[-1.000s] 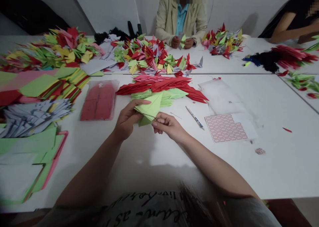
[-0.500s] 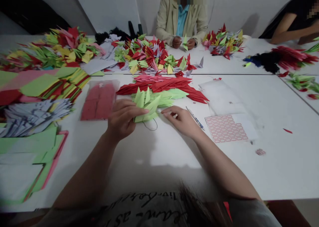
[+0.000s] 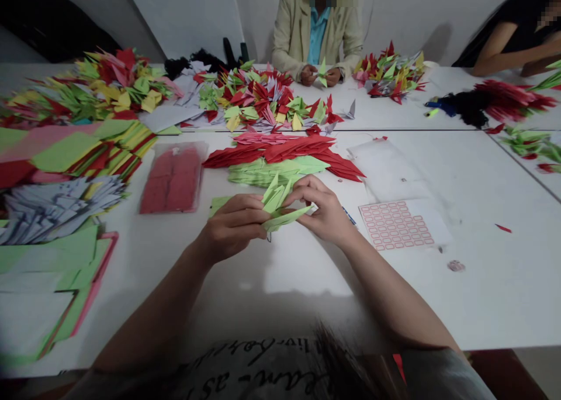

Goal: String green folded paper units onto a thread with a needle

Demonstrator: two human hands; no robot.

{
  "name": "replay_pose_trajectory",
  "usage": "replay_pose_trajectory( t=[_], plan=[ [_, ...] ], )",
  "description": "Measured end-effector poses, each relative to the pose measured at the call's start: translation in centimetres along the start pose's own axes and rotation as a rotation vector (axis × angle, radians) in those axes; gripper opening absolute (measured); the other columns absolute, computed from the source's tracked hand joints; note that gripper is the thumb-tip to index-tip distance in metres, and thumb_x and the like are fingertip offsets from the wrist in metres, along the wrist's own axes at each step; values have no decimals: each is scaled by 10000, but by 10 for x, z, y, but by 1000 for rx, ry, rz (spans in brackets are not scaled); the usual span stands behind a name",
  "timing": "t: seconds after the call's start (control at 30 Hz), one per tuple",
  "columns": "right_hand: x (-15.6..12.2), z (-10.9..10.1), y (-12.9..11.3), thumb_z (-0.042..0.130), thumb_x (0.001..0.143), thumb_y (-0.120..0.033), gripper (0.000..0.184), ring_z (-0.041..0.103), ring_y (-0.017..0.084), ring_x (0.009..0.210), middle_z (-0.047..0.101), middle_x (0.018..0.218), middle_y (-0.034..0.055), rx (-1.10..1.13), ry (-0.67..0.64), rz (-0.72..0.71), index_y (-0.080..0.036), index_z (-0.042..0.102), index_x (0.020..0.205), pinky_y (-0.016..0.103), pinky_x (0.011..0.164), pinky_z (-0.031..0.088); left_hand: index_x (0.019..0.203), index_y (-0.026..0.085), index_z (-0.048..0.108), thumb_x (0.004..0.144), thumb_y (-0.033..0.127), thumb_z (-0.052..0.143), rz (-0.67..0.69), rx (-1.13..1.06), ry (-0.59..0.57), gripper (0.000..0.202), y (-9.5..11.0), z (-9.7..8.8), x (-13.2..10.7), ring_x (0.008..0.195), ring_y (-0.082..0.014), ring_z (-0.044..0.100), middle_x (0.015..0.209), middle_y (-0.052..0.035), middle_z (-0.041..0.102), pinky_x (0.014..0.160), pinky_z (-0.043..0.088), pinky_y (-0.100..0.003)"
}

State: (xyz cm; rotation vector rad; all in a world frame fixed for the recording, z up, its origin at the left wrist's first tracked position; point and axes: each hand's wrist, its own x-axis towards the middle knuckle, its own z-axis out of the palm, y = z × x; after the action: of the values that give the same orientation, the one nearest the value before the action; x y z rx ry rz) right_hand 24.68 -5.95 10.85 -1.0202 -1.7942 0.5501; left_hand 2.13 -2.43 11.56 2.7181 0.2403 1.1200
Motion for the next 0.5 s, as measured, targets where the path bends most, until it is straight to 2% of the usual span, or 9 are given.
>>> replay_pose_trajectory(
  t=[0.2, 0.3, 0.4, 0.5],
  plan=[
    [0, -2, 3, 620, 880, -330, 109, 529, 189, 801, 562, 868, 56, -48, 3, -4, -226, 646, 860, 318, 635, 444, 668, 229, 577, 884, 75, 460, -48, 21, -35, 289, 0, -5, 3, 922, -143, 585, 840, 20, 692, 1021, 419, -395],
    [3, -9, 6, 610, 890, -349, 139, 532, 188, 800, 569, 855, 53, -94, 36, 28, -218, 621, 846, 313, 632, 438, 666, 221, 562, 846, 22, 445, -77, 69, -90, 292, -2, -8, 5, 930, -146, 573, 835, 28, 686, 1002, 409, -378],
    [4, -16, 8, 584, 910, -371, 157, 552, 192, 836, 598, 891, 55, -149, 65, 88, -220, 616, 882, 307, 636, 438, 672, 202, 549, 816, 7, 446, -115, 142, -144, 264, -5, -10, 5, 975, -170, 555, 938, -1, 676, 951, 414, -373],
    [5, -19, 7, 488, 962, -365, 192, 570, 210, 944, 621, 993, 67, -165, 97, 78, -231, 619, 1000, 342, 758, 465, 658, 183, 535, 817, 17, 445, -148, 170, -186, 247, -7, -11, 5, 1014, -188, 552, 1070, -39, 644, 890, 422, -362]
  ],
)
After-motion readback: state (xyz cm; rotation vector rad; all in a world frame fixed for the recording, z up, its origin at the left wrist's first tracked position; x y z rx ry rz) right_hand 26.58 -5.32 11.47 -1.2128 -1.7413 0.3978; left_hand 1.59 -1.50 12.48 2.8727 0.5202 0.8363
